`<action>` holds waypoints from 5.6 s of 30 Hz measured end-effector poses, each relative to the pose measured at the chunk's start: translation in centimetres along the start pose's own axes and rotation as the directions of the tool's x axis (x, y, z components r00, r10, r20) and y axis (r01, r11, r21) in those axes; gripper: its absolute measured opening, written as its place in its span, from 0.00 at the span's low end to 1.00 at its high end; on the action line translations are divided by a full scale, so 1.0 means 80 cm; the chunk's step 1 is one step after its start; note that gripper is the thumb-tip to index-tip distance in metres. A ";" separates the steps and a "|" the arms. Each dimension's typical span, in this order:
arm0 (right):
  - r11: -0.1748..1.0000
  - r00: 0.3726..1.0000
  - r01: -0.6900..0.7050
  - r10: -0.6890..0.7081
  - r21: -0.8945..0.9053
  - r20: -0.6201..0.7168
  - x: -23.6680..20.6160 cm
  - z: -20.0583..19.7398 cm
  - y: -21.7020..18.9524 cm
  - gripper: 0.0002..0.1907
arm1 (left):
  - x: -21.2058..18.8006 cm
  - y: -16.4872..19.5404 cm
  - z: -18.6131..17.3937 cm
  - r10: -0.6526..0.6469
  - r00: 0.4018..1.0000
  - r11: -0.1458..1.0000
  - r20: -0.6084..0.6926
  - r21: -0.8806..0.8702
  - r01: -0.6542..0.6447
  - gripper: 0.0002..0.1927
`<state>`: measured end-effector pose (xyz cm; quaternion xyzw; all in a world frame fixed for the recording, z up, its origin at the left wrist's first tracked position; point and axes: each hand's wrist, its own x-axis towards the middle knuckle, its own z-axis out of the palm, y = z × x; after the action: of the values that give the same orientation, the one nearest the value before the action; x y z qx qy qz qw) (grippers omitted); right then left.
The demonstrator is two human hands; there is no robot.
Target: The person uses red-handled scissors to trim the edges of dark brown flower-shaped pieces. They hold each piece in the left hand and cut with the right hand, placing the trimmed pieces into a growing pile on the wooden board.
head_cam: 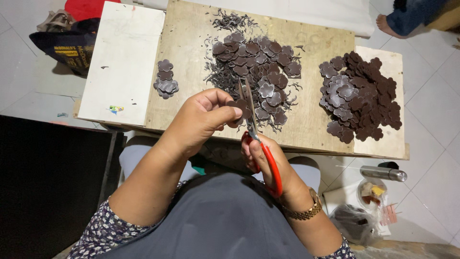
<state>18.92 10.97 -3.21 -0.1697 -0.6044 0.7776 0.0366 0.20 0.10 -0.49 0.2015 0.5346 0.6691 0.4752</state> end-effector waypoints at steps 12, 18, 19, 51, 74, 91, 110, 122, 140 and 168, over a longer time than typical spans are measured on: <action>0.998 0.999 0.023 -0.021 -0.052 0.027 0.001 -0.001 0.003 0.25 | 0.001 0.001 -0.010 0.010 1.000 1.000 -0.012 0.011 -0.010 0.06; 0.994 0.999 -0.040 0.038 -0.099 -0.026 0.002 -0.004 0.007 0.25 | 0.006 -0.007 -0.018 0.017 1.000 1.000 -0.023 -0.001 -0.017 0.06; 0.983 0.999 0.002 -0.009 -0.183 -0.035 0.005 -0.004 0.006 0.24 | 0.008 -0.011 -0.020 0.041 0.999 0.999 -0.023 -0.006 -0.041 0.07; 0.141 0.811 0.184 -0.581 -0.973 0.069 0.111 -0.087 0.031 0.25 | 0.056 -0.117 -0.071 0.580 0.790 0.226 -0.199 0.971 0.078 0.14; 0.293 0.715 -0.074 -0.650 -0.953 -0.255 0.087 -0.157 0.120 0.24 | 0.057 -0.100 -0.102 0.412 0.771 0.212 -0.486 0.874 0.437 0.57; 0.375 0.726 -0.125 -0.597 -0.919 -0.342 0.087 -0.168 0.134 0.26 | 0.069 -0.129 -0.120 0.448 0.751 0.224 -0.485 0.874 0.431 0.55; 0.320 0.647 -0.143 -0.686 -0.937 -0.333 0.079 -0.117 0.075 0.25 | 0.029 -0.072 -0.077 0.413 0.766 0.295 -0.493 0.868 0.400 0.55; 0.436 0.596 -0.231 -0.643 -0.870 -0.481 0.080 -0.109 0.063 0.26 | 0.035 -0.071 -0.077 0.420 0.751 0.224 -0.509 0.860 0.458 0.53; 0.491 0.586 -0.260 -0.603 -0.831 -0.540 0.083 -0.108 0.058 0.25 | 0.038 -0.068 -0.074 0.419 0.749 0.226 -0.514 0.858 0.462 0.53; 0.460 0.587 -0.227 -0.639 -0.859 -0.497 0.080 -0.114 0.064 0.25 | 0.040 -0.072 -0.074 0.471 0.733 0.206 -0.491 0.869 0.450 0.52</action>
<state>16.42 19.73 -11.40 -0.3950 -0.8425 0.1919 0.3120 -3.44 -0.39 -8.55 0.1973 0.9600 0.1988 -0.0017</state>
